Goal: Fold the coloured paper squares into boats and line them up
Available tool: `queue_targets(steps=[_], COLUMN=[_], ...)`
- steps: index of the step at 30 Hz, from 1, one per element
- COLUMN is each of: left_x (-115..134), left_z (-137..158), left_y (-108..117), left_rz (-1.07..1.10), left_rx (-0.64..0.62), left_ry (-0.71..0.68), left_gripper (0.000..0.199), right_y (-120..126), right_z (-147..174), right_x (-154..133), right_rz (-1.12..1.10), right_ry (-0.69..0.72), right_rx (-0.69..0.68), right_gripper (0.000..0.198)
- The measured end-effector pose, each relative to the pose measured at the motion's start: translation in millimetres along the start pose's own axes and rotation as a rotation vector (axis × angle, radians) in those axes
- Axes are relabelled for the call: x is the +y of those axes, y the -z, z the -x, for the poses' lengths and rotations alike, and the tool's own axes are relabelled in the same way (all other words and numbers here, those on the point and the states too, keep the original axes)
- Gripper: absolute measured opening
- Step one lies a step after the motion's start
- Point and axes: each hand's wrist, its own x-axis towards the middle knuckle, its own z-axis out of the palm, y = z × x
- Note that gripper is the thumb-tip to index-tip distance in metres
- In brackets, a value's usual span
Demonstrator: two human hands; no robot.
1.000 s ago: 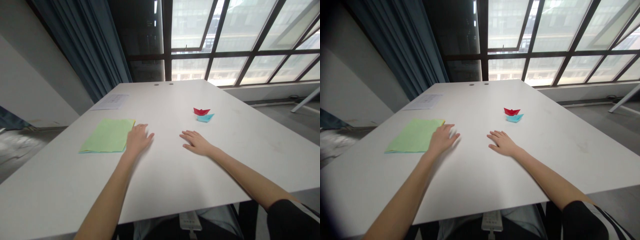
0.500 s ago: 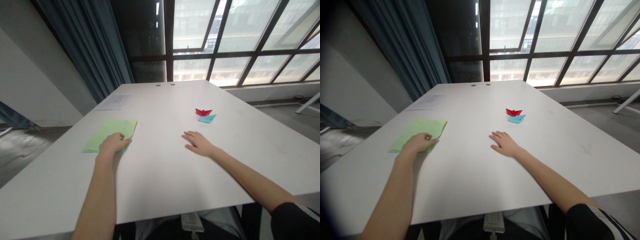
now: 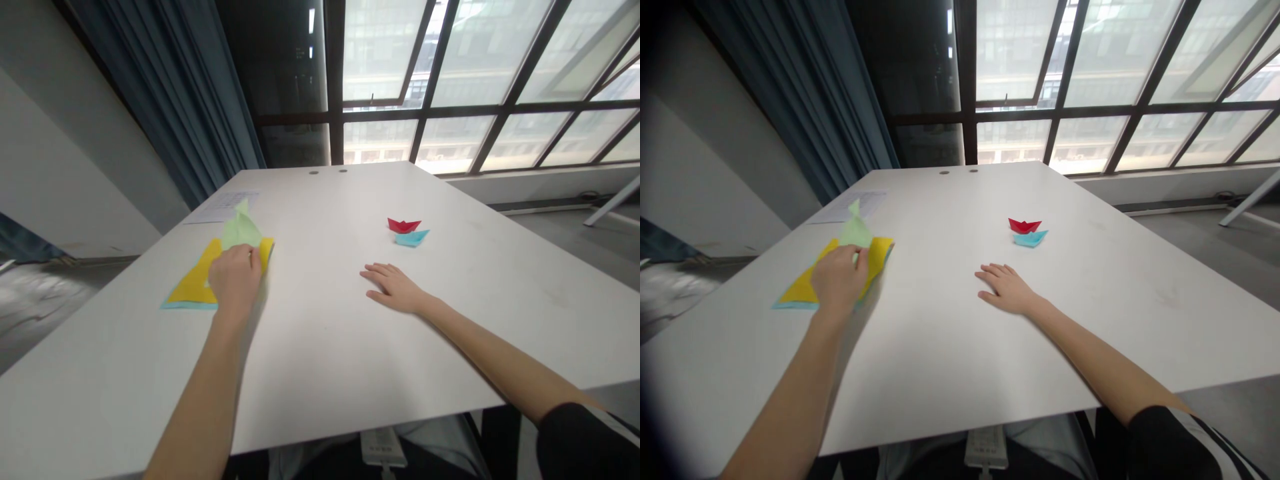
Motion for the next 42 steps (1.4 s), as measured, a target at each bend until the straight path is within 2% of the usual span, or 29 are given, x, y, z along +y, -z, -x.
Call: queue_targets(steps=[3,6,9,12,16,19,23,26,29,35,42], left_x=[38,71,93,103,108,111,115,113,103,69,53], left_z=[11,26,41,52,61,64,66,64,57,35,27], left_y=[3,1,-4,-8,-9,-7,-2,-2,-9,-33,-46], left_rz=[0.069,0.153,0.231,0.298,0.392,0.529,0.739,0.817,0.849,0.705,0.466], left_rx=[0.019,-0.029,-0.104,-0.188,-0.328,-0.431,-0.542,-0.555,-0.483,-0.328,-0.389], left_ry=[-0.235,-0.458,-0.626,-0.707,-0.728,-0.754,-0.86,-0.845,-0.727,-0.517,-0.532], left_gripper=[0.037,0.032,0.027,0.025,0.024,0.026,0.033,0.034,0.033,0.027,0.025], right_y=[1,3,5,7,12,13,12,10,9,7,5], right_z=[-1,0,-1,-2,-5,-6,-6,-6,-5,-2,1], right_x=[0,-1,-2,-3,-9,-13,-14,-11,-6,14,37], right_rz=[0.002,-0.003,-0.044,-0.11,-0.109,-0.054,0.017,0.029,0.005,-0.073,-0.091], right_ry=[0.001,0.011,0.034,0.033,-0.003,0.006,-0.026,-0.062,-0.048,0.007,0.036], right_rx=[-0.003,0.007,0.039,0.134,0.294,0.272,0.149,0.104,0.089,-0.002,-0.01], right_gripper=[0.051,0.05,0.046,0.035,0.022,0.024,0.028,0.029,0.027,0.028,0.03])
